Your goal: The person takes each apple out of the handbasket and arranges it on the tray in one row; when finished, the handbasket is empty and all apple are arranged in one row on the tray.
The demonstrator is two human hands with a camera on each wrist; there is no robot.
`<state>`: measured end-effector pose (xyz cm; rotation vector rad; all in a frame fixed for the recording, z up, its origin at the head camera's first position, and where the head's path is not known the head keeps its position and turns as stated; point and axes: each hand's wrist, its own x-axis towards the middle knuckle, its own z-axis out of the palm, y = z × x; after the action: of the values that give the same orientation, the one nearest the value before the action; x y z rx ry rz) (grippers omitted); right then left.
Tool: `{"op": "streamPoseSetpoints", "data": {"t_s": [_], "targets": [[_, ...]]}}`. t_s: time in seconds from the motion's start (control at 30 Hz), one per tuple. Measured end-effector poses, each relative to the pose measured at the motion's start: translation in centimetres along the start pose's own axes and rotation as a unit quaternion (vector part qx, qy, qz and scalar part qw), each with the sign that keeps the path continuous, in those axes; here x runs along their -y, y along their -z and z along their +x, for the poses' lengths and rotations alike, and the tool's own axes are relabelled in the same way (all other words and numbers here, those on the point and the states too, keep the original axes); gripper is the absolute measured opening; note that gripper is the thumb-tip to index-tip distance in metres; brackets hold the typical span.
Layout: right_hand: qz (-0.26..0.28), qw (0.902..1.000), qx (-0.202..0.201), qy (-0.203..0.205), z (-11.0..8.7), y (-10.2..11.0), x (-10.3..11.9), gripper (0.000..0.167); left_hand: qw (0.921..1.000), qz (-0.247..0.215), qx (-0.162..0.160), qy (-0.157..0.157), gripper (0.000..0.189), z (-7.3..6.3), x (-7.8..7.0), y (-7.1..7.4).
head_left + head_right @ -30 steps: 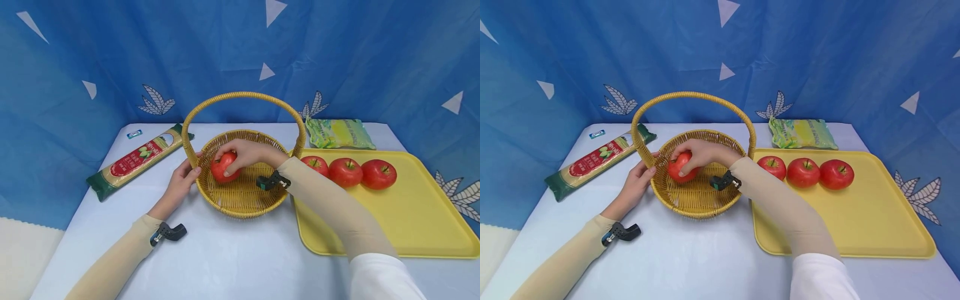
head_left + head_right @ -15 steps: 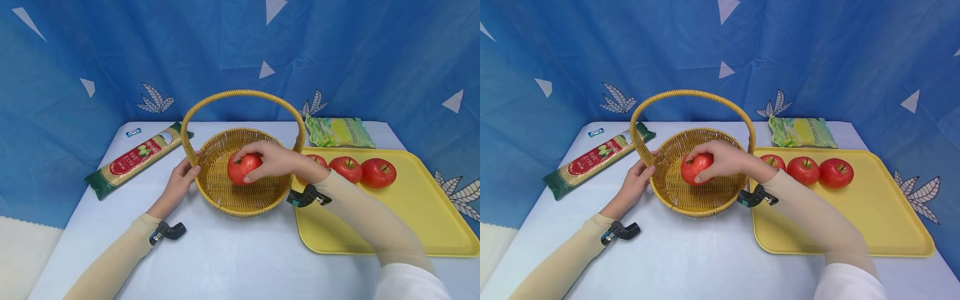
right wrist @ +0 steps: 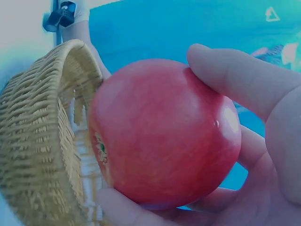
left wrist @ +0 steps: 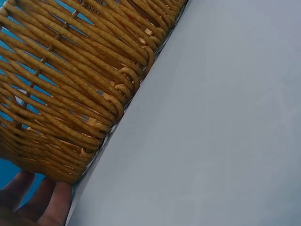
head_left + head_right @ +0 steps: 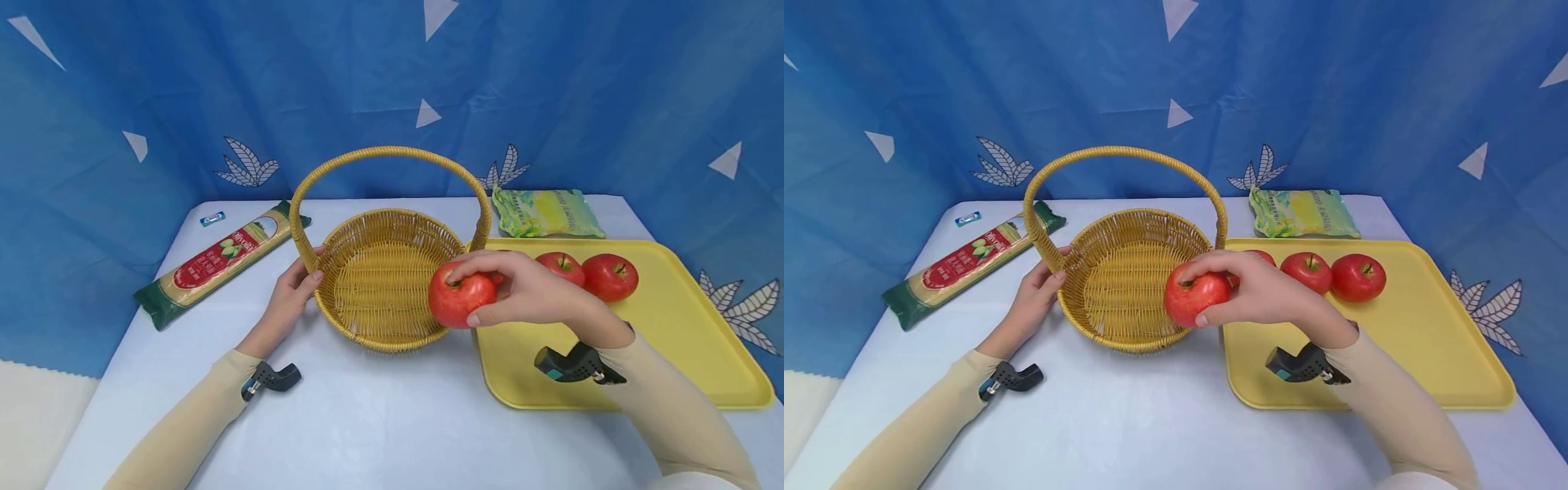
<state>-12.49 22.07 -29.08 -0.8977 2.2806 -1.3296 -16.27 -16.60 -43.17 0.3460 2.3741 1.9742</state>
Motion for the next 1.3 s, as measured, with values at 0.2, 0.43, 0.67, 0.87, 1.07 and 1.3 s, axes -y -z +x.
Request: {"op": "streamPoseSetpoints", "data": {"t_s": [0.2, 0.43, 0.67, 0.87, 1.07, 1.3], "targets": [[-0.038, 0.9978, -0.054, -0.005, -4.8, 1.0, -1.1, 0.049, 1.0, -0.002, -0.004, -0.002, 0.05, -0.1, 0.0, 0.1], [-0.038, 0.9914, -0.125, -0.01, -9.7, 2.6, -3.6, 0.057, 1.0, -0.002, -0.004, 0.0, 0.05, -0.1, 0.1, 0.2], [-0.051, 0.9759, -0.204, -0.06, -13.8, 4.7, -6.1, 0.06, 1.0, -0.005, -0.003, -0.004, 0.051, -0.1, 0.1, 0.1], [-0.098, 0.947, -0.283, -0.116, -16.4, 6.0, -7.8, 0.061, 1.0, -0.006, -0.004, 0.001, 0.051, -0.2, 0.1, -0.1], [-0.131, 0.9094, -0.352, -0.179, -18.0, 6.8, -8.6, 0.06, 1.0, -0.003, 0.0, -0.003, 0.05, -0.2, 0.0, -0.2], [-0.126, 0.8728, -0.418, -0.218, -18.8, 7.7, -9.9, 0.059, 0.9998, 0.001, -0.004, -0.02, 0.05, -0.2, 0.0, 0.1]]}}
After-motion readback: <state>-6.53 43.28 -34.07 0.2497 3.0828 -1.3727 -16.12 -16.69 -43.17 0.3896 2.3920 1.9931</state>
